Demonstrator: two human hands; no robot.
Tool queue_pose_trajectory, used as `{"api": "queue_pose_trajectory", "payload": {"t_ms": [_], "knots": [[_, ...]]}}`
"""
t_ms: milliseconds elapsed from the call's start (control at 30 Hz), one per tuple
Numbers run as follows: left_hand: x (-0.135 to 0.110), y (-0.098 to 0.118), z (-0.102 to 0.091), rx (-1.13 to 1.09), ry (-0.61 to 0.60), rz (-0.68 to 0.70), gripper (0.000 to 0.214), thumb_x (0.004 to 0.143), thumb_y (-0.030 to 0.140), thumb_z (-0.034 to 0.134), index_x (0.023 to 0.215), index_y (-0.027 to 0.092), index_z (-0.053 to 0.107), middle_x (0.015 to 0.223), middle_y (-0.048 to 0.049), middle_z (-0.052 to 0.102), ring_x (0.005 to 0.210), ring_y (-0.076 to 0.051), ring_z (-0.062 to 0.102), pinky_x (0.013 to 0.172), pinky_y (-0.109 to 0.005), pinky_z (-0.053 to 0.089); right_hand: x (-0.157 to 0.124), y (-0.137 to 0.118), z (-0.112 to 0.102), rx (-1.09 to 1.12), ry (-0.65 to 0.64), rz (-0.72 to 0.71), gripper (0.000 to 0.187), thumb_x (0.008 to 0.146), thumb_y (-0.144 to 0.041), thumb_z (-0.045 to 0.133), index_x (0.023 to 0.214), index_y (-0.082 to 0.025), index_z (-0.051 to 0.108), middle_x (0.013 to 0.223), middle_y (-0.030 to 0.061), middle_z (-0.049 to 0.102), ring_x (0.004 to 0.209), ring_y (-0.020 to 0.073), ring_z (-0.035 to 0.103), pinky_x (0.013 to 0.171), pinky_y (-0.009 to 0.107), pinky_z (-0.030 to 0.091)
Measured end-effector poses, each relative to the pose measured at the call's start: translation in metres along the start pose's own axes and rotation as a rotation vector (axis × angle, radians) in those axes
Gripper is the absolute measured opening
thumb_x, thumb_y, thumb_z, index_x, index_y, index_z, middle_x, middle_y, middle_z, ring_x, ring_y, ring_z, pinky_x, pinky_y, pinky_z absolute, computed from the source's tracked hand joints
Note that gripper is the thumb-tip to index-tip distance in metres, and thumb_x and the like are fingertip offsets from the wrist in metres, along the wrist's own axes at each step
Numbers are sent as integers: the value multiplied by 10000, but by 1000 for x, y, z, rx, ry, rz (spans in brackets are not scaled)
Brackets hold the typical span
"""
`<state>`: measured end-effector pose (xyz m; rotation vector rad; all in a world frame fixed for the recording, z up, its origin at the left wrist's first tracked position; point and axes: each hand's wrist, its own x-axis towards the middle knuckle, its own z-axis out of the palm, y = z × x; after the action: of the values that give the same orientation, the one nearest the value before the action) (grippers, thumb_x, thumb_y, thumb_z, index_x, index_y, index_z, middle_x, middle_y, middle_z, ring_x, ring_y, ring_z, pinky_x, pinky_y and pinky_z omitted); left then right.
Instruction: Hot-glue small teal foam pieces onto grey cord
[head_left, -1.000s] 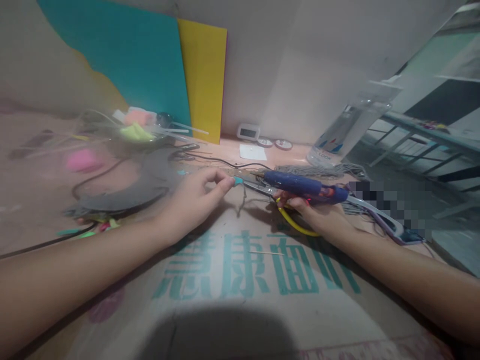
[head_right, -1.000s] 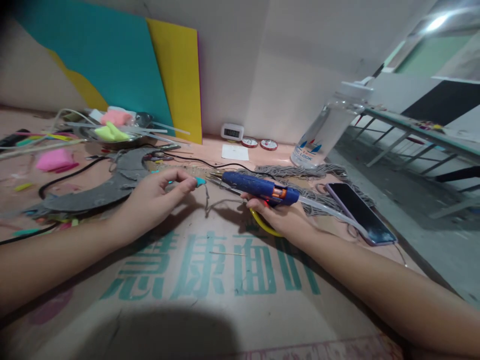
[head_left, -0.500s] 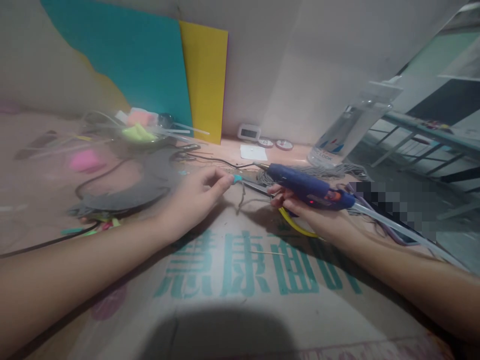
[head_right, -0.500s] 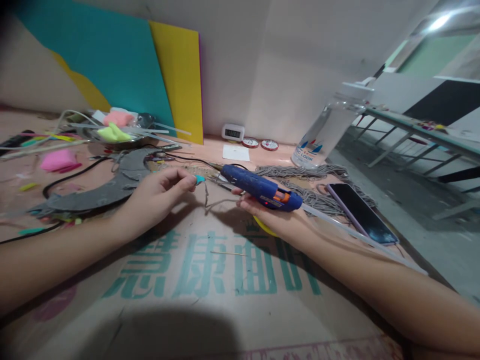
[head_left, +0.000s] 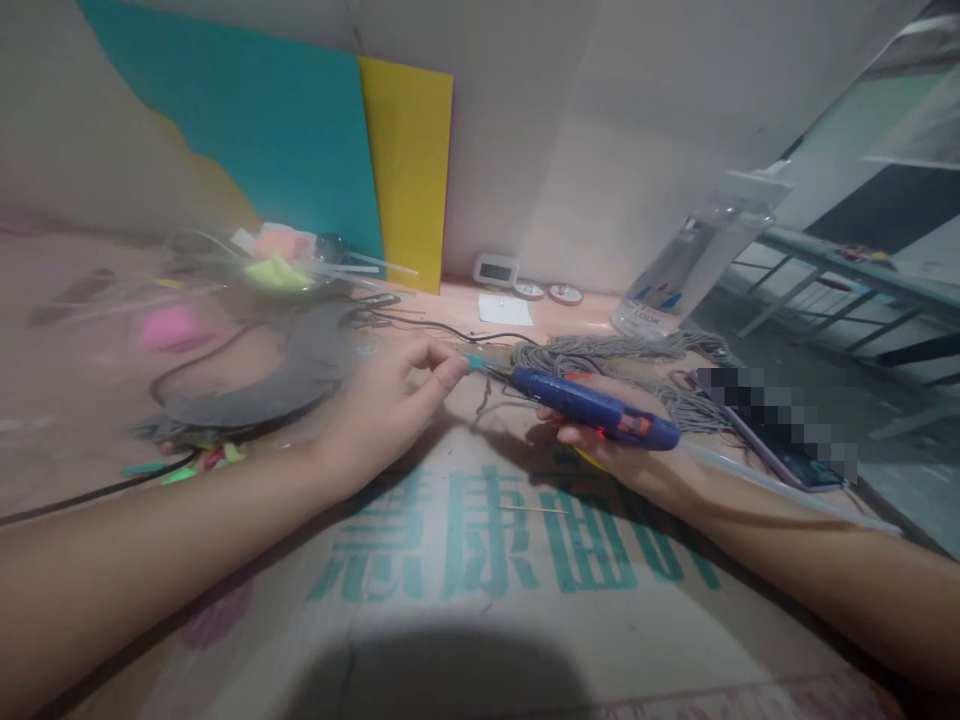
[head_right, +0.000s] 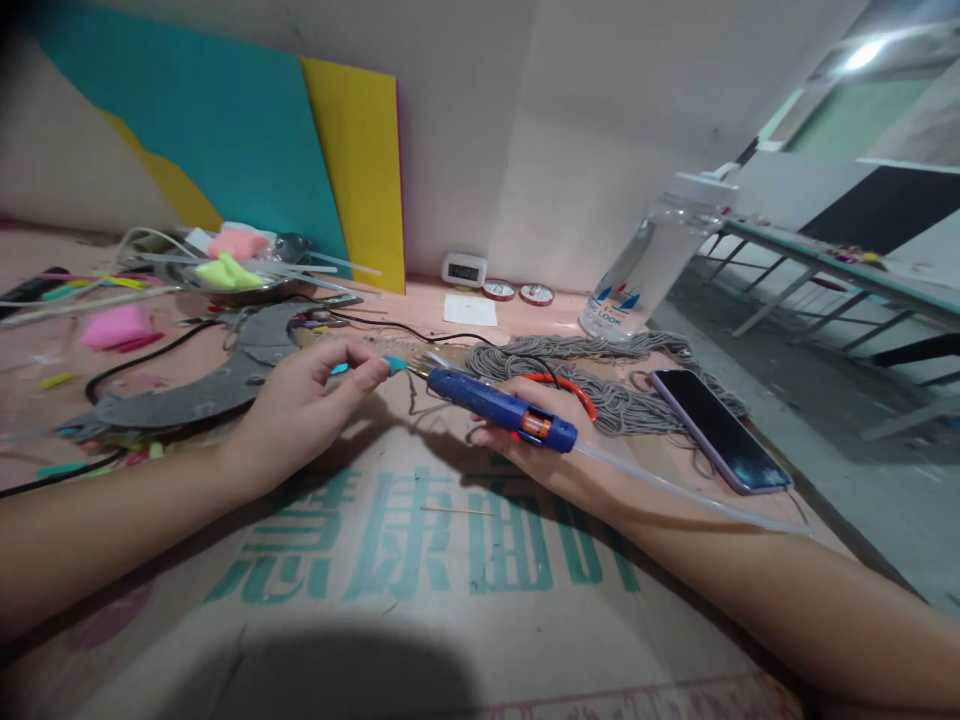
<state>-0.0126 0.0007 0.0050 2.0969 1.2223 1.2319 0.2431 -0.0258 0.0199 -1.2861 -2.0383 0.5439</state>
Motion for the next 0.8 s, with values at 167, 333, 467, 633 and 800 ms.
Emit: {"api": "queue_pose_trajectory", "payload": {"t_ms": [167,333,467,633,800], "knots": [[0,1,1,23,-4,27,221,943,361,537,821,194,614,829,-1,661,811,-170,590,782,-271,441,-1,2,1,-35,-18,-83,238,785,-448,738,864,-227,702,849,40,742,782,219,701,659,318,546],[0,3,1,31,-13,15,242,942,385,530,810,199,610,821,-1,663,812,-178,597,778,-278,449,-1,4,2,-33,-74,-105,231,802,-453,718,843,-227,695,817,26,743,768,208,701,680,312,538],[1,2,1,34,-3,5,235,946,382,524,821,200,605,831,-5,662,816,-177,597,782,-277,453,-1,2,1,-100,-27,-83,223,793,-452,722,809,-233,679,810,32,732,753,215,688,646,326,525],[1,1,1,46,-6,6,253,944,407,516,832,204,617,845,-14,670,836,-189,602,800,-287,464,-3,2,2,-94,21,-51,225,804,-462,699,847,-241,703,834,40,735,764,218,687,652,338,531],[0,3,1,44,-3,0,237,932,391,536,815,199,613,834,-14,671,826,-186,602,787,-279,463,-3,1,1,-100,10,-14,252,794,-501,704,854,-256,712,830,37,736,749,227,693,655,354,541]]}}
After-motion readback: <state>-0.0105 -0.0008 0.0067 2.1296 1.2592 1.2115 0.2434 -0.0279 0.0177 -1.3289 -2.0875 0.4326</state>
